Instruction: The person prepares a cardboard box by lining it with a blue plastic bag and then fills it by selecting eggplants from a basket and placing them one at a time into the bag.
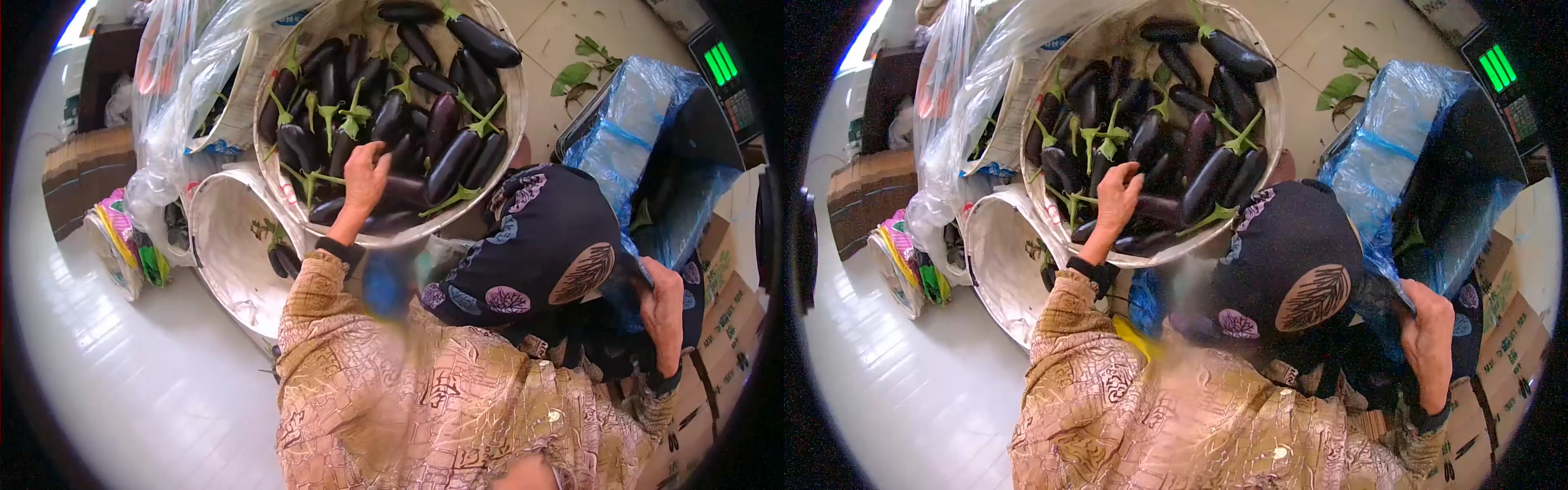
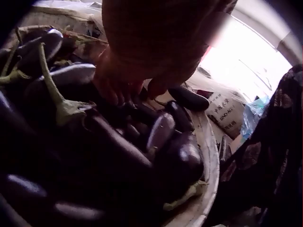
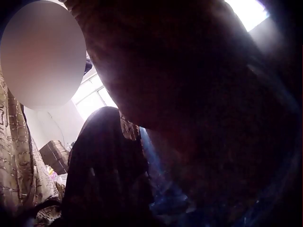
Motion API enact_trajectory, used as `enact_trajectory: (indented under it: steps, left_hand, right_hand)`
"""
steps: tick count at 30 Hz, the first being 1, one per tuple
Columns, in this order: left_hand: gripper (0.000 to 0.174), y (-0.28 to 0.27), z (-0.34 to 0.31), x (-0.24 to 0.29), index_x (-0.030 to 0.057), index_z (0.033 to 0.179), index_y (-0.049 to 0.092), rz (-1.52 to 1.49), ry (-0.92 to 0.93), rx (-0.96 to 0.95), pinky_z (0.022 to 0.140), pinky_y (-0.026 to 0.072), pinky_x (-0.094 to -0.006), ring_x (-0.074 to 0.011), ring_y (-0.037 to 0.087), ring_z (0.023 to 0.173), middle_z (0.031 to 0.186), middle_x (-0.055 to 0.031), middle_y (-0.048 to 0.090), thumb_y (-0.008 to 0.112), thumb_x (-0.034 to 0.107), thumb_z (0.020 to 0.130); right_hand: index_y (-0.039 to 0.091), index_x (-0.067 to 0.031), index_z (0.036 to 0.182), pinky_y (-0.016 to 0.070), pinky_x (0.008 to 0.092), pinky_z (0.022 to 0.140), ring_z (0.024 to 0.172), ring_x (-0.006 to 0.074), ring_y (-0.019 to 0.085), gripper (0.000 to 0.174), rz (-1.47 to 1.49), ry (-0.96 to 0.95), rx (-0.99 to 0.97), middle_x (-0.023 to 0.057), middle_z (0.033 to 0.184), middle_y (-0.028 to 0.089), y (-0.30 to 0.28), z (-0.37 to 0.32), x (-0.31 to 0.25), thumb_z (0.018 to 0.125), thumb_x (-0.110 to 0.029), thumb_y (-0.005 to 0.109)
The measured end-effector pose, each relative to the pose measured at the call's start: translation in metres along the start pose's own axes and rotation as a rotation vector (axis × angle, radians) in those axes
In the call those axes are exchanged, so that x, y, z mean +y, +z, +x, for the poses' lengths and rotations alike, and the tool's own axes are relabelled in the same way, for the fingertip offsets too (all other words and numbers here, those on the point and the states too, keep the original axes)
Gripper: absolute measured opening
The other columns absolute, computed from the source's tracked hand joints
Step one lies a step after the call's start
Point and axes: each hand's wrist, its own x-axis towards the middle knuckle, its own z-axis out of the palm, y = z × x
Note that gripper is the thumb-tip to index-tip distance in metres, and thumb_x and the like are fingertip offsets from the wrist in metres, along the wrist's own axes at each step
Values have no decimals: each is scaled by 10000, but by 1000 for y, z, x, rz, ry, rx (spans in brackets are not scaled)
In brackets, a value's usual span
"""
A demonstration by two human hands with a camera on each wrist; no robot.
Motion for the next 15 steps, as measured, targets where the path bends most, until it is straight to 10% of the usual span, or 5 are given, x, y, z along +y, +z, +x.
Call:
enact_trajectory:
  steps: [6, 15]
  left_hand:
    - [670, 63, -23, 46, -20, 1269, 517, 119, 208, -205, 965, 441, -440, -373, 536, 1093, 1159, -221, 558, 791, 280, 737]
    - [704, 71, -36, 58, -42, 1312, 499, -221, -228, -247, 962, 448, -401, -327, 573, 1105, 1186, -232, 581, 759, 284, 745]
  right_hand:
    - [622, 1, 1043, 485, 423, 744, 884, 438, 603, 326, -63, -113, -31, 226, 946, 628, 0, -2, 2, 723, 32, 674]
    - [596, 7, 1169, 460, 370, 879, 997, 355, 611, 479, 215, -38, -203, 182, 1054, 636, -25, 6, -18, 704, -30, 705]
